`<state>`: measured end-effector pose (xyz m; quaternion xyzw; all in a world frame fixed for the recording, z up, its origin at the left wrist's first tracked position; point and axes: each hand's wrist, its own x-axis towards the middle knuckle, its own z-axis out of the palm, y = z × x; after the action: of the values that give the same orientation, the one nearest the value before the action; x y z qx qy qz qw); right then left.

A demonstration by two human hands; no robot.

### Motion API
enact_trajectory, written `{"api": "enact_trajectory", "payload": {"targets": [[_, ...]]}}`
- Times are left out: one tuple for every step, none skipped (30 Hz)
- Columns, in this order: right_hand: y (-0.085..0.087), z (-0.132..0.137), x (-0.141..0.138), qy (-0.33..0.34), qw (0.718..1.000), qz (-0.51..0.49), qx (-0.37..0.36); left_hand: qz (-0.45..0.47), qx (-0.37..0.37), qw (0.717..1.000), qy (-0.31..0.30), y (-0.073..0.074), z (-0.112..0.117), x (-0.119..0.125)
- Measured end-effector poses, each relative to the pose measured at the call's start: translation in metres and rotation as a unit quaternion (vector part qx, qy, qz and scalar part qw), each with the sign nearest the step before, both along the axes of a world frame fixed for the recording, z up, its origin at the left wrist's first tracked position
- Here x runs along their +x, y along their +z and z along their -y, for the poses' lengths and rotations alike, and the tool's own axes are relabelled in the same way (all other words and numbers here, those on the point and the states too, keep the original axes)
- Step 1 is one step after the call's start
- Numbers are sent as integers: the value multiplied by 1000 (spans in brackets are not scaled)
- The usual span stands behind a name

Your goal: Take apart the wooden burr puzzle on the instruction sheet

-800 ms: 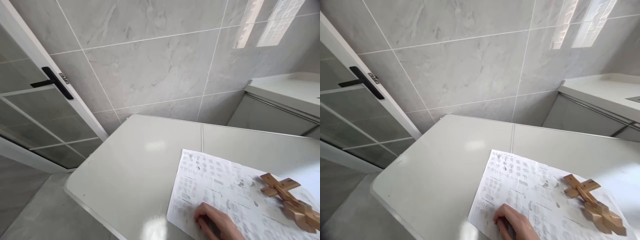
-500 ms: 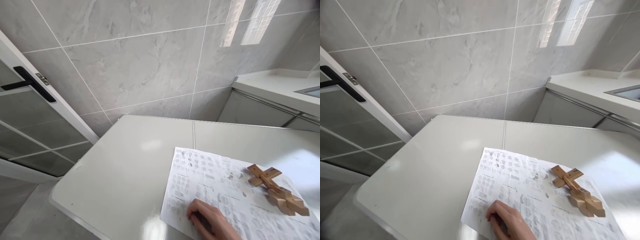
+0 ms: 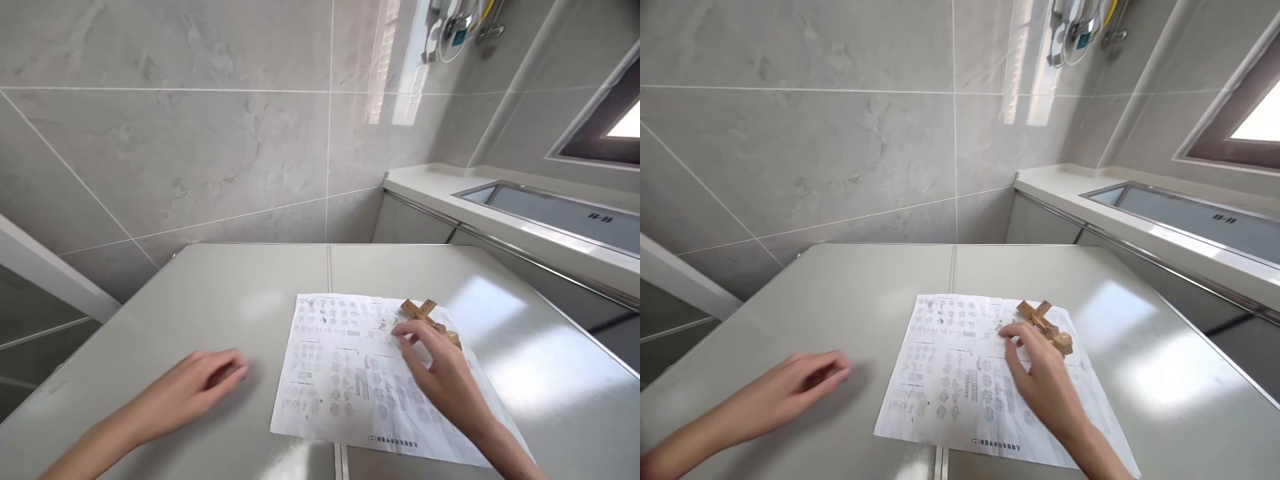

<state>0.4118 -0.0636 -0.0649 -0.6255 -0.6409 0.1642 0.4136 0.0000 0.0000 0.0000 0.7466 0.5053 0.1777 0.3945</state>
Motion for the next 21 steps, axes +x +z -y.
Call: {"api": "enact_trajectory", "payload": {"targets": [[-4, 2, 14, -49, 998, 28, -1, -40, 16, 997, -57, -4, -18, 27], [-10, 4, 27, -82, 995, 50, -12, -51, 34, 994, -87, -10, -32, 53], [-18, 6, 39, -116, 991, 66, -21, -41, 48, 994, -91, -18, -43, 77], [-27, 8, 49, -141, 986, 79, -29, -22, 56, 995, -83, -29, -50, 97], [-37, 9, 57, -161, 982, 84, -43, -13, 55, 995, -80, -40, -55, 113], [-47, 10, 63, -167, 980, 84, -60, -9, 53, 996, -76, -52, -57, 124], [-56, 10, 68, -168, 979, 85, -72, -4, 50, 996, -68, -63, -58, 131], [-64, 11, 72, -175, 978, 92, -73, 1, 48, 997, -56, -73, -58, 133], [-72, 11, 74, -179, 976, 97, -74, 8, 46, 998, -42, -81, -58, 133], [-78, 11, 75, -186, 975, 98, -76, 15, 44, 998, -30, -86, -58, 131], [-82, 12, 76, -190, 974, 96, -79, 20, 42, 999, -20, -90, -58, 128], [-86, 12, 76, -190, 974, 93, -83, 24, 40, 999, -14, -92, -59, 126], [-88, 12, 76, -189, 974, 90, -86, 26, 37, 999, -11, -93, -60, 124], [-90, 12, 76, -188, 974, 87, -88, 27, 35, 999, -9, -93, -61, 123], [-90, 12, 76, -187, 974, 84, -90, 26, 34, 999, -7, -93, -62, 123], [-91, 12, 76, -189, 974, 82, -92, 24, 34, 999, -6, -93, -63, 124], [-90, 12, 76, -190, 974, 80, -95, 21, 35, 999, -3, -92, -63, 126], [-90, 12, 76, -189, 974, 77, -99, 17, 36, 999, -1, -92, -64, 127], [-89, 12, 77, -185, 975, 73, -102, 12, 38, 999, 2, -92, -64, 128], [-88, 13, 77, -181, 976, 70, -102, 7, 40, 999, 5, -92, -64, 129], [-86, 14, 77, -177, 977, 65, -98, 2, 42, 999, 8, -91, -64, 129]]}}
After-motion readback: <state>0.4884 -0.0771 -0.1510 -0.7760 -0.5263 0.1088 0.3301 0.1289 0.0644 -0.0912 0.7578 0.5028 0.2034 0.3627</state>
